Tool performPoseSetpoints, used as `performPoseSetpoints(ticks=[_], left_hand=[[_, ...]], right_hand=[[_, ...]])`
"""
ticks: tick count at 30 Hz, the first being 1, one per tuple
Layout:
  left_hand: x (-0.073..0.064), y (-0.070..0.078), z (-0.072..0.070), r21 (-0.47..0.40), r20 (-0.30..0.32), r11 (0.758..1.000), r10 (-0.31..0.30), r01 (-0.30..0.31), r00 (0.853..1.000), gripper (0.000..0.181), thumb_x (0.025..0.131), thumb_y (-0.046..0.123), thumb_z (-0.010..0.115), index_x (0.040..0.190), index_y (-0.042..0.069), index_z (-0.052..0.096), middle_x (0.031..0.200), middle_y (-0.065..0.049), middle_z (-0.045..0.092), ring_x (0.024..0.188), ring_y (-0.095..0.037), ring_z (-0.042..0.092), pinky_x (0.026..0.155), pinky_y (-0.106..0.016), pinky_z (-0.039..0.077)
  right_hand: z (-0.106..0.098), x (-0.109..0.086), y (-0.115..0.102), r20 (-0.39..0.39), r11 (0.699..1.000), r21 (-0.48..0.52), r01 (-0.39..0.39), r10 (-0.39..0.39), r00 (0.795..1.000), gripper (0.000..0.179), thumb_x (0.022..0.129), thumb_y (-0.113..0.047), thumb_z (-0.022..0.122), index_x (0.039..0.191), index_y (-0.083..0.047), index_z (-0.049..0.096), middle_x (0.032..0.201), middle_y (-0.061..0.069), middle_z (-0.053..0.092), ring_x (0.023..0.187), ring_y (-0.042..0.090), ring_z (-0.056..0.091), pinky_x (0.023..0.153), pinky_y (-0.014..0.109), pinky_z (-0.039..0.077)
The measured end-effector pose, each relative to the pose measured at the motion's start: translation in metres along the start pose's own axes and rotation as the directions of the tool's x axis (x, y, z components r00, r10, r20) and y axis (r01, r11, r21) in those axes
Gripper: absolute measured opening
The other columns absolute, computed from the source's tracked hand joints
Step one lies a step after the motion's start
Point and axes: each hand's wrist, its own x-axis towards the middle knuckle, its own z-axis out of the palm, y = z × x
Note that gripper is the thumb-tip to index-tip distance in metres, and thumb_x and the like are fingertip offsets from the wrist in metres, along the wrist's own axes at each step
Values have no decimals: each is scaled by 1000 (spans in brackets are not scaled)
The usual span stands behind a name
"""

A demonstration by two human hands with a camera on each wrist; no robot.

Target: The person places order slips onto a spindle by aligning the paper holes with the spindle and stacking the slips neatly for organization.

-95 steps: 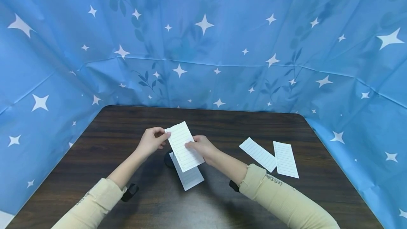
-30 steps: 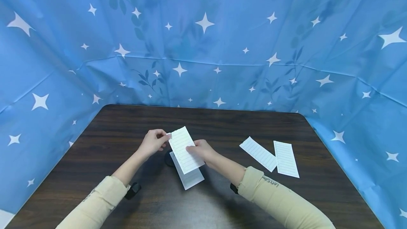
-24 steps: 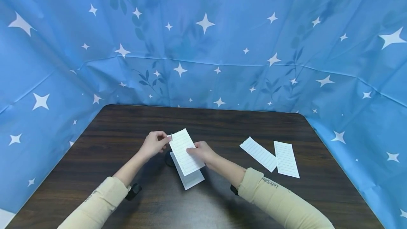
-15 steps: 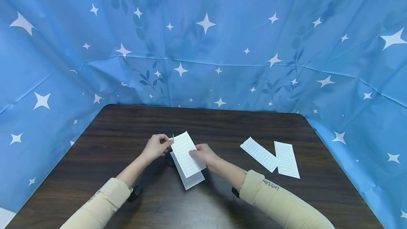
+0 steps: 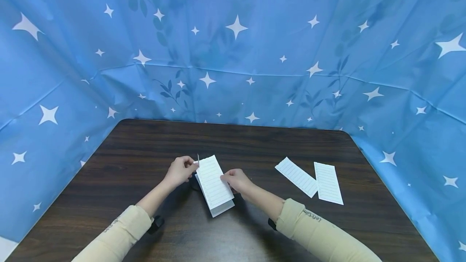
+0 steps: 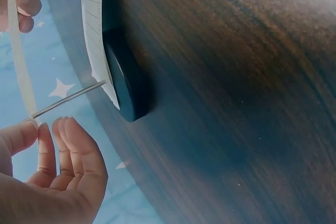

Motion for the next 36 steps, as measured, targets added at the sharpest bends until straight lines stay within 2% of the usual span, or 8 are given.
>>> performPoseSetpoints(ticks=[6, 13, 19, 23, 29, 36], left_hand=[[1, -3, -1, -4, 0, 1000, -13, 13, 1000, 16, 89, 14, 58, 88, -2, 61, 78, -17, 62, 60, -17, 58, 50, -26, 52], [2, -9, 1, 40, 7, 999, -30, 30, 1000, 15, 88, 13, 62, 86, -2, 62, 68, -10, 58, 59, -20, 60, 48, -25, 50], [4, -14, 4, 64, 3, 997, -42, 41, 999, 14, 87, 13, 63, 81, 1, 63, 59, -3, 53, 49, -12, 52, 45, -22, 44], [4, -16, 6, 73, 8, 996, -52, 51, 999, 14, 87, 14, 63, 80, 1, 63, 57, -1, 51, 46, -9, 48, 44, -22, 43], [5, -17, 7, 90, 18, 994, -71, 69, 997, 16, 88, 15, 64, 82, 1, 64, 59, -3, 53, 48, -11, 49, 45, -22, 43], [5, -20, 10, 127, 5, 991, -42, 41, 999, 17, 87, 16, 65, 78, 2, 64, 56, -1, 51, 45, -11, 48, 44, -23, 40]], right_hand=[[0, 2, 3, -5, 1000, 14, -2, 2, 1000, 20, 92, -14, 53, 96, 4, 61, 76, 3, 56, 63, 11, 52, 55, 20, 45], [1, 3, 10, -7, 1000, -5, 29, -29, 1000, 17, 91, -12, 56, 90, 4, 62, 74, 3, 56, 61, 11, 52, 55, 22, 47], [3, 5, 17, 5, 998, -19, 60, -60, 998, 18, 90, -11, 56, 91, 6, 63, 75, 4, 58, 61, 11, 52, 56, 25, 50], [4, 7, 19, -1, 997, -26, 75, -75, 997, 18, 90, -10, 56, 91, 6, 63, 73, 3, 56, 60, 11, 51, 54, 24, 49], [4, 10, 21, -18, 990, -62, 127, -128, 992, 17, 90, -9, 56, 88, 7, 61, 66, 1, 47, 57, 10, 47, 50, 22, 46], [4, 12, 27, -26, 981, -123, 147, -152, 988, 15, 89, -8, 57, 84, 6, 62, 63, 0, 48, 51, 10, 45, 45, 19, 38]])
